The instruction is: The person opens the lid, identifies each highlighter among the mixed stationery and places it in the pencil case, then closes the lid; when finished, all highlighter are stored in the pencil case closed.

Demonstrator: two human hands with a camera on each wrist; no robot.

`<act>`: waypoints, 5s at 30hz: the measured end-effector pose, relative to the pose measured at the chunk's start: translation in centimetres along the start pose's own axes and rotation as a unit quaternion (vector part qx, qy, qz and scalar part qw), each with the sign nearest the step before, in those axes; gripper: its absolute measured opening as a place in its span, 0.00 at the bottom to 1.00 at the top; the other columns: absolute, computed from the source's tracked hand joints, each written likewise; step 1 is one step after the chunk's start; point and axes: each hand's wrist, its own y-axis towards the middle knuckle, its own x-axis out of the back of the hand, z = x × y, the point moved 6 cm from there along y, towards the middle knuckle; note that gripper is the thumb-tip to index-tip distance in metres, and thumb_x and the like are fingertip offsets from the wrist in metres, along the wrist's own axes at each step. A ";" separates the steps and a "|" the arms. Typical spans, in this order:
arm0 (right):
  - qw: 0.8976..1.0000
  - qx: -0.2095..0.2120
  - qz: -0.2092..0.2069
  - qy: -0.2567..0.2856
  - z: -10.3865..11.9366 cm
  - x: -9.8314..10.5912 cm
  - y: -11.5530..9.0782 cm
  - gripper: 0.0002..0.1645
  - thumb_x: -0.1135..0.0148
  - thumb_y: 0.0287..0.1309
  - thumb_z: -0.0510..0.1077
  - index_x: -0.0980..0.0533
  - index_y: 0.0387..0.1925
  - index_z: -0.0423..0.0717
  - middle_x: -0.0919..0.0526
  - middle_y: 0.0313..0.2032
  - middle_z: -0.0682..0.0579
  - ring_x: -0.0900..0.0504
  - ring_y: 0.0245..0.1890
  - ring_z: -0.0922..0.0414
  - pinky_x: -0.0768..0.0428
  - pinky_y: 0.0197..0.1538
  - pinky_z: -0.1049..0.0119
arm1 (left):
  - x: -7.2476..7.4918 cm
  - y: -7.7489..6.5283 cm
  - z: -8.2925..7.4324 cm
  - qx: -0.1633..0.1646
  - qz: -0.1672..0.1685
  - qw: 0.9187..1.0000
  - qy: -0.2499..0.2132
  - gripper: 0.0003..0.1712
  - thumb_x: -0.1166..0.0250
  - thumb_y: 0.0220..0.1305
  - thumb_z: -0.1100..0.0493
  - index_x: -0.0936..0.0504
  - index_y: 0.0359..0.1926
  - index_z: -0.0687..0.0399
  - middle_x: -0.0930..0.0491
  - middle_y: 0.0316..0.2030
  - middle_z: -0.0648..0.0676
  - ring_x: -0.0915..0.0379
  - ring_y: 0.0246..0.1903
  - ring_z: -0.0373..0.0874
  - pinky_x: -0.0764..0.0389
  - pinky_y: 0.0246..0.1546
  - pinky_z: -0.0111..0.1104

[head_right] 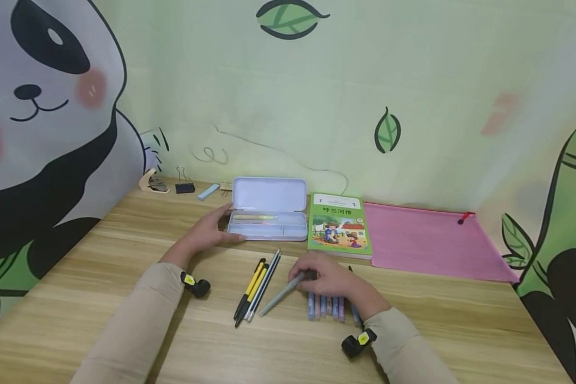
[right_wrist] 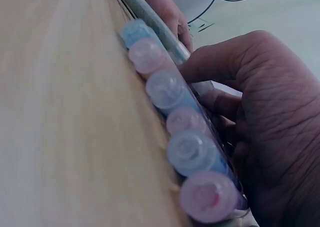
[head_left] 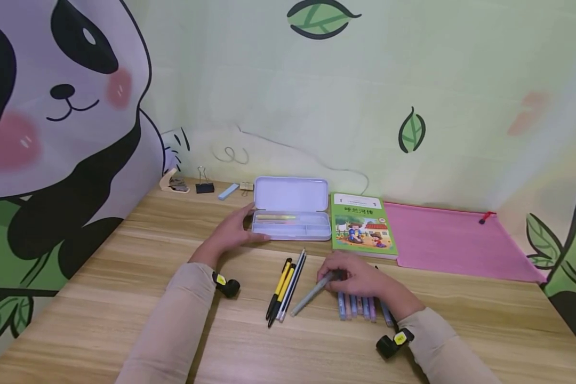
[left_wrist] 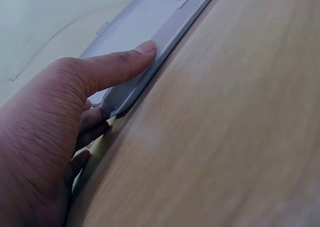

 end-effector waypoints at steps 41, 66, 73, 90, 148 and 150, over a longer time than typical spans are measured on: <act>0.919 -0.160 -0.188 0.307 -3.6 2.6 -1.0 0.17 0.38 0.70 0.45 0.24 0.50 0.35 0.13 0.44 0.41 0.15 0.48 0.48 0.18 0.55 0.59 | 0.4 -0.3 -0.1 0.009 0.001 1.000 -0.001 0.68 0.22 0.44 0.32 0.48 0.80 0.45 0.42 0.76 0.56 0.48 0.74 0.57 0.46 0.73 0.55; 0.862 -0.283 -0.410 0.094 -1.6 1.9 10.5 0.13 0.40 0.70 0.50 0.18 0.45 0.46 0.12 0.35 0.54 0.16 0.38 0.54 0.21 0.40 0.62 | 0.2 -0.1 0.3 0.003 -0.007 1.000 -0.016 0.69 0.21 0.40 0.30 0.46 0.80 0.39 0.39 0.74 0.54 0.46 0.73 0.56 0.45 0.72 0.55; 0.872 -0.258 -0.409 0.072 -2.6 1.2 10.3 0.12 0.39 0.70 0.50 0.22 0.45 0.46 0.12 0.35 0.53 0.15 0.38 0.54 0.19 0.44 0.57 | 0.2 0.1 0.5 0.011 -0.009 1.000 0.006 0.70 0.23 0.41 0.28 0.48 0.80 0.42 0.41 0.75 0.56 0.47 0.74 0.57 0.45 0.72 0.55; 0.883 -0.311 -0.350 -0.012 -3.2 1.0 10.3 0.13 0.43 0.72 0.45 0.21 0.49 0.41 0.14 0.41 0.47 0.17 0.43 0.50 0.17 0.45 0.58 | 0.2 0.1 0.0 -0.005 -0.005 1.000 -0.005 0.68 0.22 0.44 0.32 0.48 0.80 0.44 0.40 0.75 0.56 0.48 0.74 0.56 0.46 0.73 0.54; 0.901 -0.305 -0.303 -0.055 -2.8 0.4 10.7 0.36 0.34 0.59 0.64 0.23 0.58 0.42 0.18 0.55 0.44 0.23 0.58 0.46 0.24 0.62 0.53 | 0.0 0.1 0.1 0.002 0.001 1.000 -0.004 0.68 0.22 0.44 0.31 0.49 0.80 0.44 0.40 0.75 0.55 0.46 0.73 0.56 0.45 0.72 0.55; 0.905 -0.298 -0.297 -0.057 -2.4 0.5 10.8 0.40 0.37 0.58 0.69 0.23 0.60 0.43 0.19 0.57 0.44 0.24 0.60 0.46 0.26 0.64 0.53 | 0.0 0.1 0.0 0.002 0.002 1.000 -0.005 0.69 0.22 0.44 0.31 0.49 0.80 0.44 0.39 0.74 0.55 0.46 0.73 0.56 0.45 0.72 0.55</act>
